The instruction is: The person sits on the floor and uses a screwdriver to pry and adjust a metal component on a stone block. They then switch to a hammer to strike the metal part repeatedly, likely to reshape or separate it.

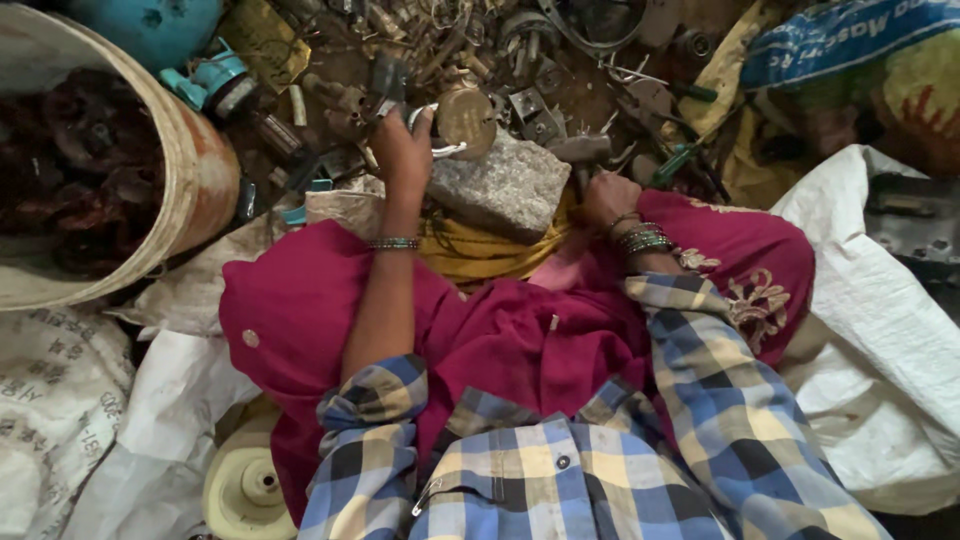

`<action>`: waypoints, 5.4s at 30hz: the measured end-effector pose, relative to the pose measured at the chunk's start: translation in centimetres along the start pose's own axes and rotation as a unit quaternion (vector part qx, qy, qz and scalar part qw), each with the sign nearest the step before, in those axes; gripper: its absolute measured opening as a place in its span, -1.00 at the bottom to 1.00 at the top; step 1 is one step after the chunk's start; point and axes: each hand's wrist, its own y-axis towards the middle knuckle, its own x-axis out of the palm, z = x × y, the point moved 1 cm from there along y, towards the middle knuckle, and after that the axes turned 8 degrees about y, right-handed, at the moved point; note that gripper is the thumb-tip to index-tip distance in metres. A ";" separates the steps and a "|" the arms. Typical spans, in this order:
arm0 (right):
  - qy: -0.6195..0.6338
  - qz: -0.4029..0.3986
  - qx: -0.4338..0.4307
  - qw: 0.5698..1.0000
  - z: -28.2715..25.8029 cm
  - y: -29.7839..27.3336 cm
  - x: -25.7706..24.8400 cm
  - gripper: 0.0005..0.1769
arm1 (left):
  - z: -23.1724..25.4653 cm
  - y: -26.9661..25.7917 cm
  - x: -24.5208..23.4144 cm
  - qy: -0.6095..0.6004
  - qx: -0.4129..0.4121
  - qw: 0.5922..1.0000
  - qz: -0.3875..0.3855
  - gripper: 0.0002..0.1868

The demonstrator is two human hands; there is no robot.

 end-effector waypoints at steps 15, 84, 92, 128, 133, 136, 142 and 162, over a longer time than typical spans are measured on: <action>0.044 -0.004 0.047 0.998 1.8 3.4 5.8 -0.51 | 0.1 -0.2 -0.4 -0.045 0.016 0.999 -0.024 -0.66; 0.710 0.080 -0.102 0.692 -11.7 -15.4 -14.9 -0.73 | 6.1 -3.8 -4.5 0.060 0.144 0.979 -0.128 -0.81; 0.708 0.041 0.014 0.705 -10.1 -17.4 -13.6 -0.80 | 5.7 -4.5 -4.3 0.101 0.148 0.969 -0.169 -0.85; 0.760 0.213 -0.261 0.555 -5.1 -24.7 -22.4 -0.68 | 7.6 -4.4 -8.7 0.020 0.136 0.986 -0.093 -0.83; 0.725 0.300 -0.320 0.531 -5.2 -26.3 -25.3 -0.58 | 7.8 -3.9 -8.9 0.004 0.110 0.991 -0.079 -0.78; 0.739 0.316 -0.277 0.527 -7.2 -26.0 -24.1 -0.54 | 6.8 -3.5 -9.0 -0.009 0.113 0.992 -0.061 -0.77; 0.786 0.232 -0.275 0.503 -6.3 -25.5 -24.1 -0.61 | 6.4 -3.4 -7.9 0.015 0.105 0.987 -0.119 -0.77; 0.684 -0.018 0.081 0.725 -9.5 -14.3 -13.0 -0.82 | 6.4 -2.6 -7.9 0.113 0.064 0.974 -0.188 -0.70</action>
